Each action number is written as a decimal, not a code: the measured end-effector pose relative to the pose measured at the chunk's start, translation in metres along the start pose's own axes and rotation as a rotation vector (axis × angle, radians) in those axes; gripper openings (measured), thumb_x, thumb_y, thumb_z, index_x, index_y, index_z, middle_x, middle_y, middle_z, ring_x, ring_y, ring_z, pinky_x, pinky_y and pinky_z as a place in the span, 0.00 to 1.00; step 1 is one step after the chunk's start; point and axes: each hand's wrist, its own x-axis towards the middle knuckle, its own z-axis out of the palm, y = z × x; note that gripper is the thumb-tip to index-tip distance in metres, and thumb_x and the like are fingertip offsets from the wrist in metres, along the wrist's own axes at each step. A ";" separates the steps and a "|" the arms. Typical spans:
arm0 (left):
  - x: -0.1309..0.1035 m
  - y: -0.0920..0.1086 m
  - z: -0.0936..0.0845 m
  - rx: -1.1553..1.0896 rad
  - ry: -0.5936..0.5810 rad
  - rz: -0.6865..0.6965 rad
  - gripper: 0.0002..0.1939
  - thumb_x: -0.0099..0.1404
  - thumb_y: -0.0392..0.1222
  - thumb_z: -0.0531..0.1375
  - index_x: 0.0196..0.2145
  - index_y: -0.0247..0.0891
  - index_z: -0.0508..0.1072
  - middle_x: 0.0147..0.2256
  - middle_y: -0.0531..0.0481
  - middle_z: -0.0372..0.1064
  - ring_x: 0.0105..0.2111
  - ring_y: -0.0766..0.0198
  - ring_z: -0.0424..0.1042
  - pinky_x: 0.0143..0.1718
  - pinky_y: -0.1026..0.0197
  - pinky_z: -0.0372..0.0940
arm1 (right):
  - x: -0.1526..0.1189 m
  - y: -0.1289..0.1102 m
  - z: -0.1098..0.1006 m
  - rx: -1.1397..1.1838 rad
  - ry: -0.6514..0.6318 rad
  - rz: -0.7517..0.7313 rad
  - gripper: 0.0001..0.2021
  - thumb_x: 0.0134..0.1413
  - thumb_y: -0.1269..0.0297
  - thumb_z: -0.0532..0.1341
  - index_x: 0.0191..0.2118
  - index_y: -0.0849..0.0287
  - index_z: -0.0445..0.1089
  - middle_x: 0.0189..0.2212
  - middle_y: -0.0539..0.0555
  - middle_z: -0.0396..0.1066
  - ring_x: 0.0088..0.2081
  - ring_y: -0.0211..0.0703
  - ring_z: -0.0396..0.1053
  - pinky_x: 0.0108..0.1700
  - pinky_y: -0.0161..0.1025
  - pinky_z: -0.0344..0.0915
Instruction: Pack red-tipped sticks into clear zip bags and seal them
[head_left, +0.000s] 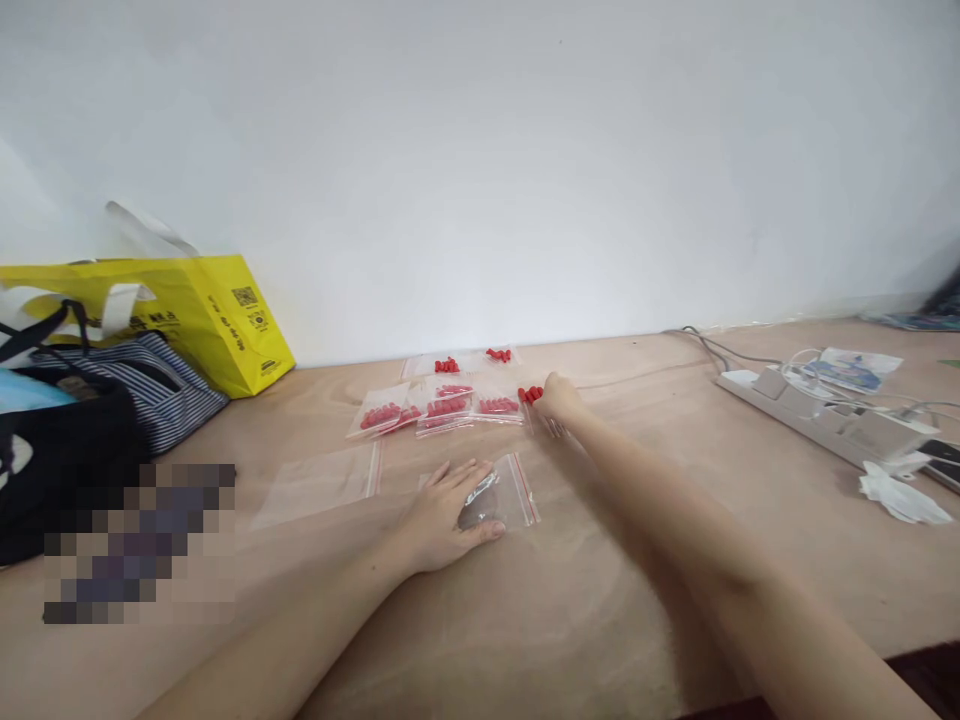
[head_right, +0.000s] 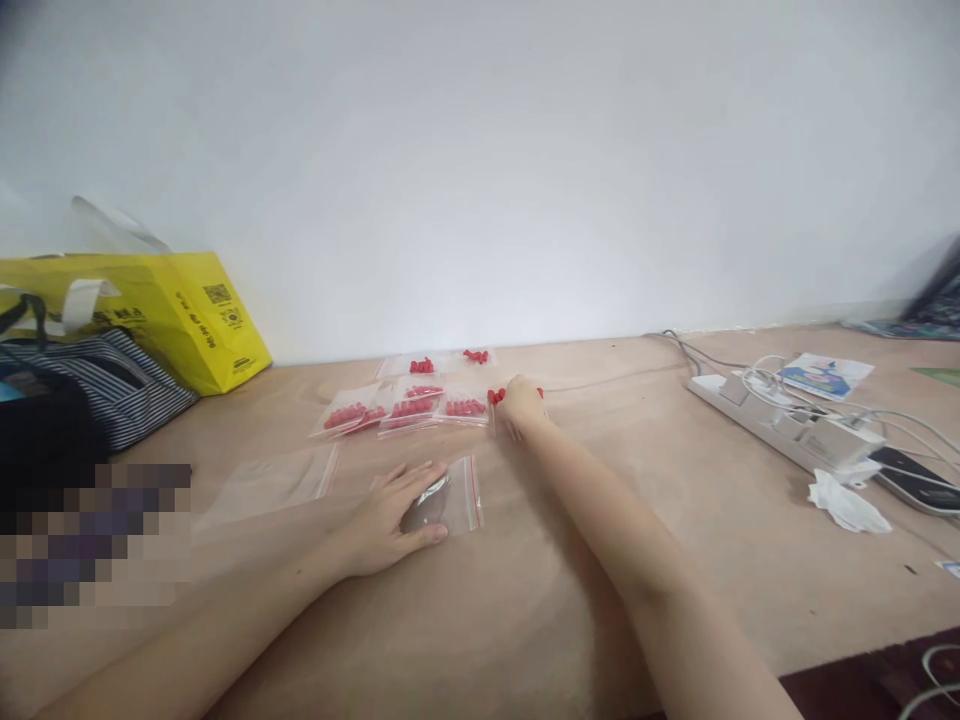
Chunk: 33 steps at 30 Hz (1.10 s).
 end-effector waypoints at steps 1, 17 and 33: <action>0.000 0.000 0.000 0.001 -0.005 0.001 0.35 0.58 0.60 0.50 0.57 0.39 0.49 0.58 0.45 0.47 0.58 0.54 0.45 0.57 0.46 0.39 | 0.000 0.000 0.001 0.002 -0.004 0.001 0.10 0.42 0.65 0.61 0.32 0.61 0.62 0.24 0.58 0.68 0.30 0.46 0.68 0.28 0.35 0.58; 0.000 0.003 -0.002 0.013 -0.004 -0.010 0.34 0.59 0.59 0.50 0.58 0.40 0.49 0.58 0.47 0.48 0.58 0.56 0.45 0.57 0.48 0.40 | -0.052 0.035 -0.014 0.591 -0.194 -0.156 0.29 0.50 0.65 0.51 0.56 0.63 0.38 0.18 0.44 0.59 0.19 0.36 0.62 0.24 0.35 0.62; 0.000 0.002 -0.001 0.015 0.007 -0.004 0.34 0.59 0.57 0.51 0.58 0.38 0.47 0.58 0.46 0.48 0.58 0.56 0.46 0.57 0.48 0.40 | -0.106 0.031 0.009 0.986 -0.534 -0.163 0.16 0.46 0.61 0.59 0.42 0.60 0.61 0.26 0.48 0.64 0.19 0.28 0.59 0.24 0.31 0.60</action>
